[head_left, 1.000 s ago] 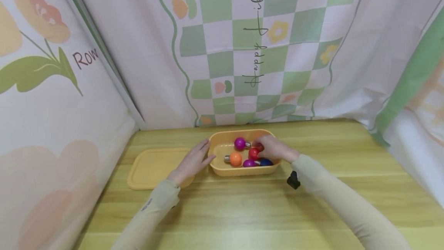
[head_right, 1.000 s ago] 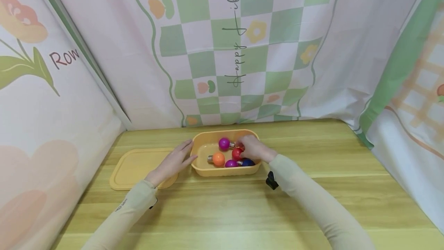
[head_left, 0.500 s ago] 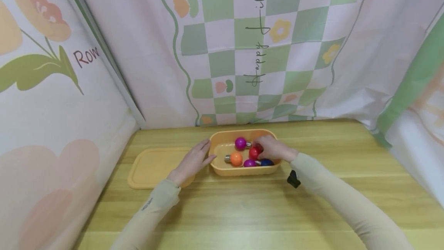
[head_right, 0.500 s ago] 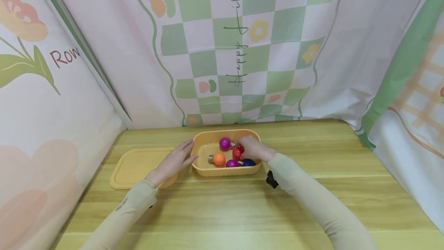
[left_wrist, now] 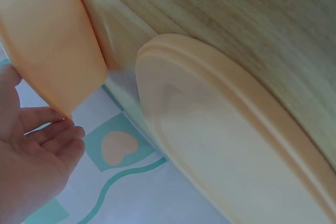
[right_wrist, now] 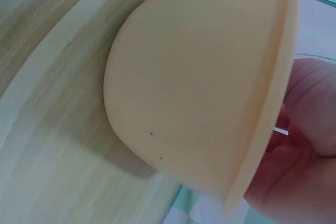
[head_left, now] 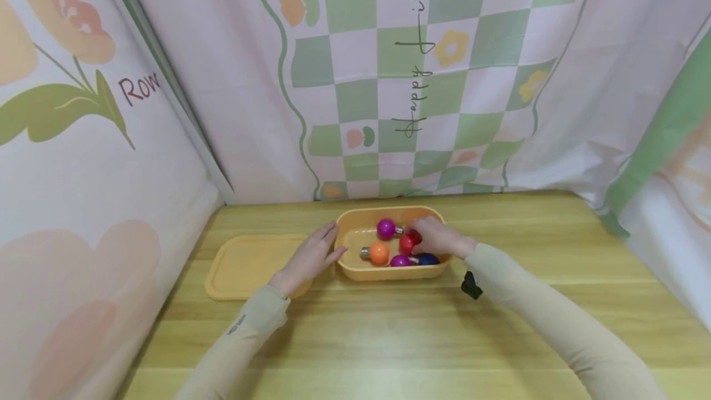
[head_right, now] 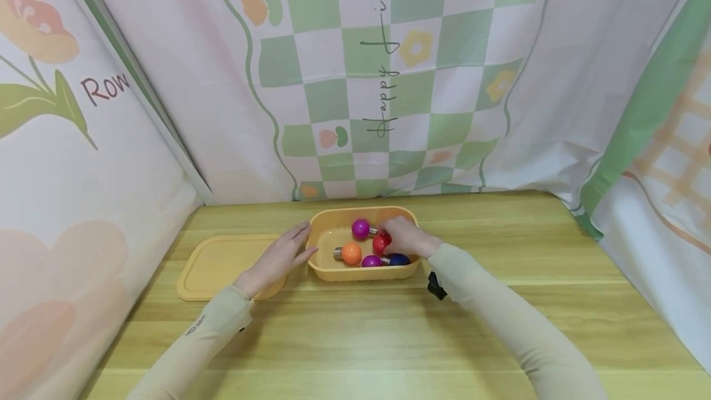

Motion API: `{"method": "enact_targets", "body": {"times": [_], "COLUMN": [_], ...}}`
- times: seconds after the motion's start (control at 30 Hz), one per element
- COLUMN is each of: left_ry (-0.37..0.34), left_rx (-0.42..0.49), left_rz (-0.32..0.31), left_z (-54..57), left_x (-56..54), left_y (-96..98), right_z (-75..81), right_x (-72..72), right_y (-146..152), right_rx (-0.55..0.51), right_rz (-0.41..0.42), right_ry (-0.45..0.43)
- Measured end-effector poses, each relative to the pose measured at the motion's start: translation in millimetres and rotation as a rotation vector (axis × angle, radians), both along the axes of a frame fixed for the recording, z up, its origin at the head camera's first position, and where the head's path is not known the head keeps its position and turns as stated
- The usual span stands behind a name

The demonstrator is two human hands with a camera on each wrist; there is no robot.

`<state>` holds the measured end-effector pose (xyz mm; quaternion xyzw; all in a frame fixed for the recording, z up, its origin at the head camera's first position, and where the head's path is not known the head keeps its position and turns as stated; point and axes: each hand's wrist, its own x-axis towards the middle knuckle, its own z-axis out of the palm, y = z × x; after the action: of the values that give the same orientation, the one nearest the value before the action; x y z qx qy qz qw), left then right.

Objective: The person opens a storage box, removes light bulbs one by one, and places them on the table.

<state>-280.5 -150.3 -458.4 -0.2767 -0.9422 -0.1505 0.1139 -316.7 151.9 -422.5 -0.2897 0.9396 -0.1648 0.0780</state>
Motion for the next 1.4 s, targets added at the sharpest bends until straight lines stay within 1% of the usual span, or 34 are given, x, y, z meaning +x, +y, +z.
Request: {"method": "enact_targets", "body": {"times": [0.2, 0.33, 0.37, 0.5, 0.6, 0.77, 0.83, 0.9, 0.97, 1.03, 1.23, 1.4], "left_ry": [-0.008, 0.007, 0.01, 0.028, 0.03, 0.005, -0.004, -0.011, -0.017, -0.016, -0.002, -0.016], "left_rx": [0.001, 0.015, 0.018, 0.029, 0.023, 0.013, 0.014, 0.015, 0.016, 0.019, 0.012, 0.017], "left_rz": [0.006, -0.003, -0.005, -0.01, 0.0, 0.018, 0.022, 0.025, 0.026, 0.025, 0.022, 0.023], "left_z": [1.4, 2.4, 2.6, 2.8, 2.6, 1.8, 1.9, 2.0, 2.6, 2.5, -0.4, 1.0], "left_x": [0.2, 1.8, 2.1, 3.3, 4.1, 4.5, 4.4, 4.0, 4.0, 3.4, 1.5, 2.4], "left_y": [1.3, 2.0, 2.2, 2.3, 1.8, 0.2, -0.1, -0.1, 0.1, 0.3, 0.6, 1.9], "right_z": [1.8, 4.5, 5.1, 8.1, 11.5, 14.8, 17.2, 20.4, 26.7, 30.1, 36.6, 40.5], "right_x": [0.5, 1.5, 1.5, 1.4, 2.4, 3.0, 3.4, 3.3, 5.1, 4.3, 2.3, 3.0], "right_y": [0, 1, 1, 3, 4, 8, 11, 13, 16, 20, 32, 43], "right_rx": [-0.03, -0.063, -0.069, -0.088, -0.095, -0.107, -0.129, -0.156, -0.179, -0.197, -0.198, -0.222], "right_rz": [-0.016, -0.042, -0.045, -0.018, -0.002, -0.025, -0.028, -0.033, -0.043, -0.05, -0.088, -0.129], "right_ry": [-0.012, -0.027, -0.024, 0.041, 0.083, 0.098, 0.108, 0.122, 0.124, 0.128, 0.15, 0.151]}}
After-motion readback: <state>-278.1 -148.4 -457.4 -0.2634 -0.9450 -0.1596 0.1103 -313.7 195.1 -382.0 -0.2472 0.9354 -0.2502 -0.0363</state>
